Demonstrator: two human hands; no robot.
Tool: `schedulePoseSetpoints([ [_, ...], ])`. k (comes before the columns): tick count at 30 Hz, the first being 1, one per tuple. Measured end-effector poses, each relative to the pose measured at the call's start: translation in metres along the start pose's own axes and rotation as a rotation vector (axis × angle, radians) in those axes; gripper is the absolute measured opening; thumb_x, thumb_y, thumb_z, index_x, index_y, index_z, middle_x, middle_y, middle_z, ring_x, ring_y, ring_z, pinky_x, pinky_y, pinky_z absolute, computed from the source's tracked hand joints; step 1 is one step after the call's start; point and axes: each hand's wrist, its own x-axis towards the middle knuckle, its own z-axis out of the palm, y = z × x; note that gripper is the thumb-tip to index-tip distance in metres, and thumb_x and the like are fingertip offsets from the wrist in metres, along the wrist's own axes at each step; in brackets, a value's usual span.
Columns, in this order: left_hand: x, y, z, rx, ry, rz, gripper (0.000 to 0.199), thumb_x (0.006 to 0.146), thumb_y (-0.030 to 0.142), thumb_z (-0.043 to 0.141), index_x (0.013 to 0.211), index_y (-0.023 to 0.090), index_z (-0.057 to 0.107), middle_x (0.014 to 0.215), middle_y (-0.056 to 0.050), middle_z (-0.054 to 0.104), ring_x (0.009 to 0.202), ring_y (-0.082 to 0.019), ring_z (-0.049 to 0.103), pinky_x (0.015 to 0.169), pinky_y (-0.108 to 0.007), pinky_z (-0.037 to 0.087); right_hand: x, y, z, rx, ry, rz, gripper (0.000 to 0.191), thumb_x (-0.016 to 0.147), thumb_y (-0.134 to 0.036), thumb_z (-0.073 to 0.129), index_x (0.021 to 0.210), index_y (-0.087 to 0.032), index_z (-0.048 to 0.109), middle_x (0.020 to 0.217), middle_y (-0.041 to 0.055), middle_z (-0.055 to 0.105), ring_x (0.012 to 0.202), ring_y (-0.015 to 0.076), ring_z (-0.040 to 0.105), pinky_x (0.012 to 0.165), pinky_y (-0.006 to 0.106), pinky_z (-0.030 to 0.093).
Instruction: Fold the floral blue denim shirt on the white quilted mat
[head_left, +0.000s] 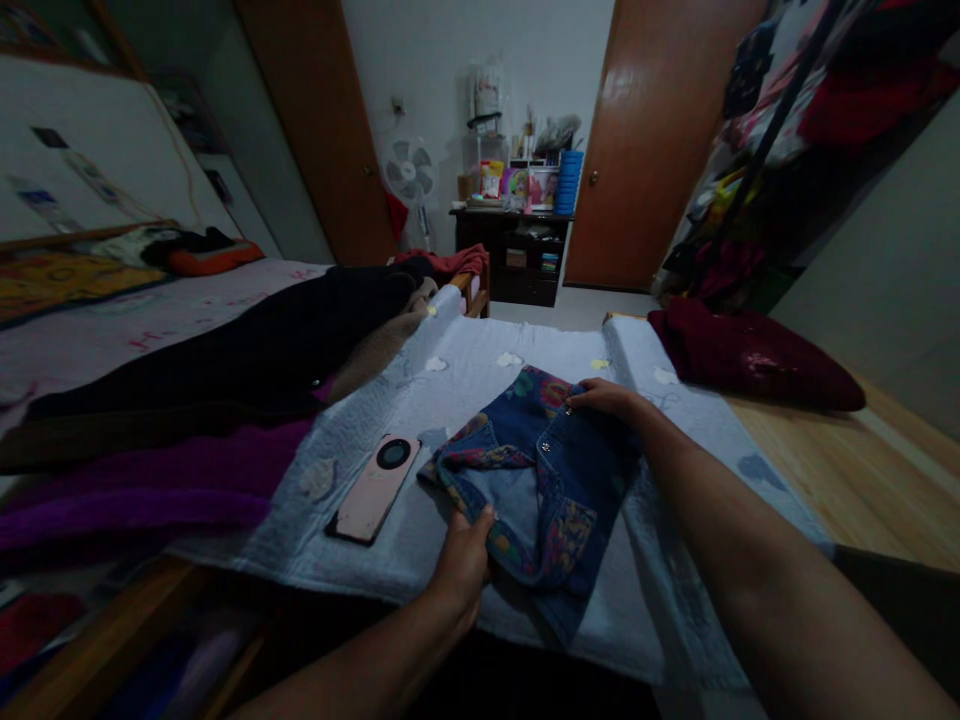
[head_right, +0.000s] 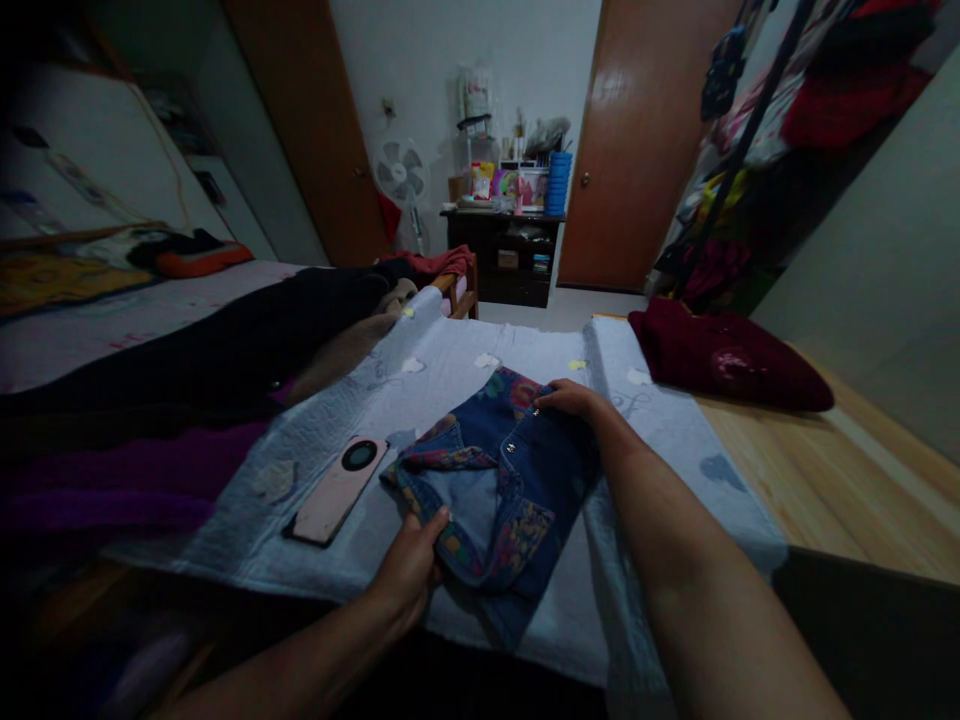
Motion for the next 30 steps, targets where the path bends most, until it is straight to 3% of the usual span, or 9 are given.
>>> schedulePoseSetpoints([
  [6,-0.001,0.022,0.001,0.055,-0.035,0.120,0.052,0.087,0.019,0.062,0.136,0.027,0.047,0.127,-0.008,0.065,0.111,-0.022,0.065,0.102,-0.039,0.048,-0.030,-0.007,-0.005,0.200,0.030,0.047,0.037,0.078,-0.035,0.070,0.110,-0.018,0.066,0.106,0.0093,0.072,0.084,0.0218,0.068,0.072,0.029,0.053],
  [11,0.014,0.064,-0.002,0.177,-0.096,0.211,0.047,0.083,0.016,0.064,0.128,0.026,0.053,0.122,-0.007,0.067,0.105,-0.021,0.067,0.093,-0.033,0.053,-0.069,-0.011,-0.003,0.494,0.072,0.118,0.039,0.079,-0.031,0.065,0.115,-0.015,0.062,0.100,0.0125,0.073,0.076,0.0230,0.068,0.067,0.034,0.055],
  [16,0.050,0.112,0.003,0.358,-0.168,0.185,0.039,0.078,0.016,0.064,0.116,0.019,0.059,0.098,-0.006,0.073,0.082,-0.020,0.070,0.079,-0.033,0.057,-0.103,-0.007,0.012,0.699,0.191,0.184,0.038,0.078,-0.027,0.061,0.115,-0.018,0.058,0.092,0.0083,0.072,0.073,0.0215,0.068,0.065,0.032,0.054],
  [19,0.076,0.139,0.014,0.521,-0.264,0.166,0.040,0.076,0.016,0.063,0.116,0.019,0.059,0.091,-0.004,0.072,0.072,-0.018,0.068,0.073,-0.032,0.056,-0.122,-0.001,0.027,0.770,0.273,0.186,0.027,0.077,-0.027,0.060,0.103,-0.019,0.058,0.086,0.0059,0.071,0.071,0.0197,0.067,0.062,0.029,0.053],
  [23,0.109,0.169,0.035,0.828,-0.420,0.114,0.042,0.075,0.016,0.062,0.117,0.017,0.060,0.088,-0.002,0.072,0.075,-0.018,0.067,0.070,-0.030,0.055,-0.143,0.010,0.055,0.858,0.356,0.175,0.020,0.075,-0.028,0.061,0.092,-0.021,0.054,0.080,0.0032,0.068,0.067,0.0177,0.065,0.057,0.026,0.051],
  [26,0.130,0.183,0.057,1.032,-0.439,0.112,0.038,0.074,0.015,0.062,0.112,0.016,0.063,0.081,-0.002,0.071,0.069,-0.018,0.065,0.067,-0.029,0.053,-0.152,0.016,0.082,0.976,0.380,0.176,0.023,0.072,-0.031,0.064,0.089,-0.022,0.051,0.080,0.0017,0.068,0.066,0.0162,0.064,0.053,0.024,0.048],
  [30,0.150,0.193,0.084,1.207,-0.433,0.179,0.037,0.071,0.013,0.064,0.107,0.017,0.067,0.076,0.000,0.070,0.064,-0.017,0.063,0.063,-0.027,0.050,-0.158,0.020,0.116,1.165,0.397,0.177,0.035,0.066,-0.035,0.071,0.092,-0.024,0.051,0.085,0.0015,0.070,0.074,0.0190,0.068,0.061,0.028,0.053],
])
